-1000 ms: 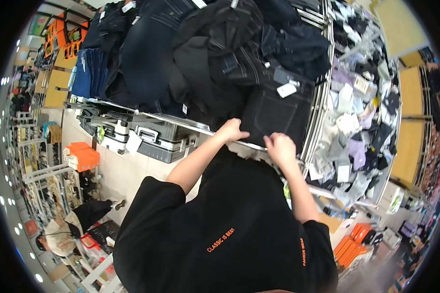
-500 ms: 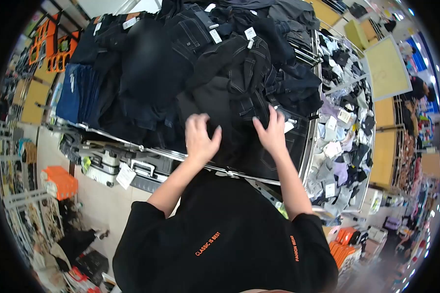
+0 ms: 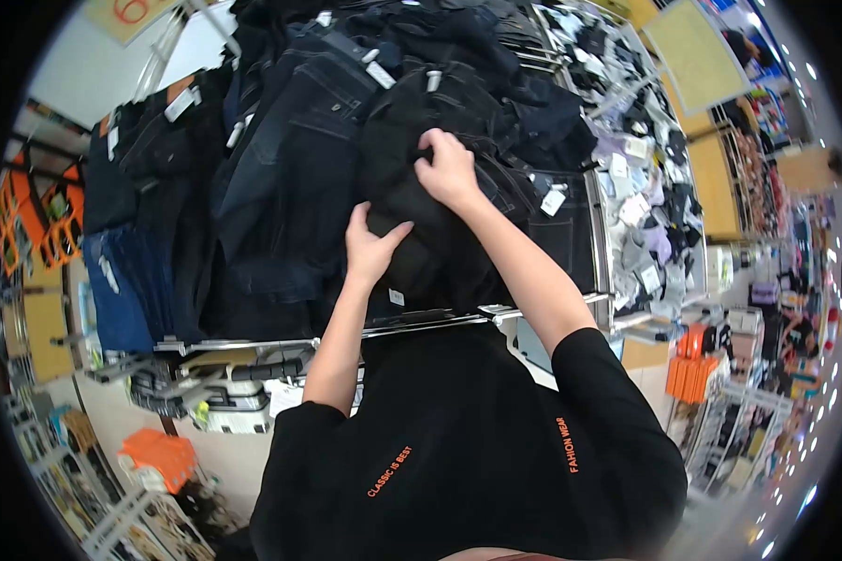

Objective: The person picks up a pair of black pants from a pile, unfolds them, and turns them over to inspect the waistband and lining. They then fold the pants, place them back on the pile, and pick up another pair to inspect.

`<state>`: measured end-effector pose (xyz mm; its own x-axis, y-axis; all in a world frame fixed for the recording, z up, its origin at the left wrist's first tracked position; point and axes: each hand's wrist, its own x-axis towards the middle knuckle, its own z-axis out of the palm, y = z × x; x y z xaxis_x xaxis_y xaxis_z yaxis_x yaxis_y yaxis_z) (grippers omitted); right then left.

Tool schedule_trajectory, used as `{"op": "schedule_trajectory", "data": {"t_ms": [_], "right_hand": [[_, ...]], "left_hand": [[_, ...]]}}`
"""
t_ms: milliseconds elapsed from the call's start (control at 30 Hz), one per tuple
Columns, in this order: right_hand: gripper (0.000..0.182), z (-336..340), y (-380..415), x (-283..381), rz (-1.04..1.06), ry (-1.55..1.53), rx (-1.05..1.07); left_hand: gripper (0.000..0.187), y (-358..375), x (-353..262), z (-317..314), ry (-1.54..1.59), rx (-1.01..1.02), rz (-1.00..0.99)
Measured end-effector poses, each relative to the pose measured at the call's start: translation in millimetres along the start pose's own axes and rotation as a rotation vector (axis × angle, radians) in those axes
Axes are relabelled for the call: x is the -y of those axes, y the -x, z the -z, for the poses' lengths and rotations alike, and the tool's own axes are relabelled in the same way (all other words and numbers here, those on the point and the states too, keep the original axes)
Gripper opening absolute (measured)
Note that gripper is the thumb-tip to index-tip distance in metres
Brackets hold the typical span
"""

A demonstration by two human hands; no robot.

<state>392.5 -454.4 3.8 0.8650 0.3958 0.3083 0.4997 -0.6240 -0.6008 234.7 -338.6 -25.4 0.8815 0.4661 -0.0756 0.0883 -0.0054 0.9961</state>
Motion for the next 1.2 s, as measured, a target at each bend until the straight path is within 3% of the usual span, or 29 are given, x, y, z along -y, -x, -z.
{"op": "schedule_trajectory", "data": {"t_ms": [67, 133, 233, 267, 333, 367, 467, 533, 600, 667, 767, 800, 833, 900, 1000, 1067, 1133, 1200], "right_hand": [[0.016, 12, 3, 30, 0.184, -0.251, -0.124], [0.009, 27, 7, 72, 0.286, -0.432, -0.110], [0.011, 38, 17, 124, 0.576, -0.388, -0.005], [0.013, 39, 20, 136, 0.673, -0.351, 0.001], [0.014, 51, 20, 157, 0.751, -0.321, 0.071], [0.018, 58, 17, 161, 0.794, -0.323, 0.147], [0.027, 52, 16, 157, 0.709, -0.306, 0.320], [0.038, 43, 26, 143, 0.662, -0.338, 0.436], [0.033, 34, 53, 128, 0.652, -0.269, 0.488], [0.024, 33, 78, 105, 0.611, -0.373, 0.605], [0.015, 53, 91, 89, 0.391, -0.475, 0.829], [0.015, 64, 90, 90, 0.315, -0.439, 0.925], [0.014, 69, 91, 91, 0.282, -0.450, 0.960], [0.013, 68, 98, 87, 0.298, -0.418, 0.971], [0.014, 60, 111, 87, 0.326, -0.413, 0.940], [0.015, 60, 118, 81, 0.336, -0.482, 0.889], [0.024, 69, 119, 70, 0.313, -0.586, 0.702], [0.024, 75, 125, 55, 0.029, -0.552, 0.474]], "left_hand": [[0.062, 4, -3, 14, 0.132, -0.015, -0.019], [0.055, 5, 2, 29, 0.386, -0.069, -0.019], [0.050, 11, -14, 46, 0.456, -0.134, -0.098], [0.041, 12, -20, 49, 0.439, -0.159, -0.134], [0.055, 8, -28, 55, 0.534, -0.193, -0.109], [0.053, 7, -33, 52, 0.575, -0.162, -0.136], [0.048, -6, -25, 45, 0.473, -0.012, -0.100], [0.047, -13, -6, 48, 0.213, 0.153, -0.005], [0.048, -18, 14, 61, -0.077, 0.369, 0.073], [0.051, -20, 25, 81, -0.075, 0.465, 0.213], [0.064, -15, 30, 107, 0.602, 0.303, 0.386], [0.066, -15, 3, 102, 0.916, 0.343, 0.225], [0.069, -12, -6, 100, 0.917, 0.352, 0.221], [0.077, -14, -36, 90, 0.862, 0.341, 0.187], [0.077, -33, -57, 74, -0.047, 0.291, -0.040], [0.052, -50, -48, 65, 0.037, 0.287, 0.022], [0.041, -52, -42, 65, 0.233, 0.281, 0.136], [0.039, -39, -27, 71, 0.302, 0.128, 0.164]]}}
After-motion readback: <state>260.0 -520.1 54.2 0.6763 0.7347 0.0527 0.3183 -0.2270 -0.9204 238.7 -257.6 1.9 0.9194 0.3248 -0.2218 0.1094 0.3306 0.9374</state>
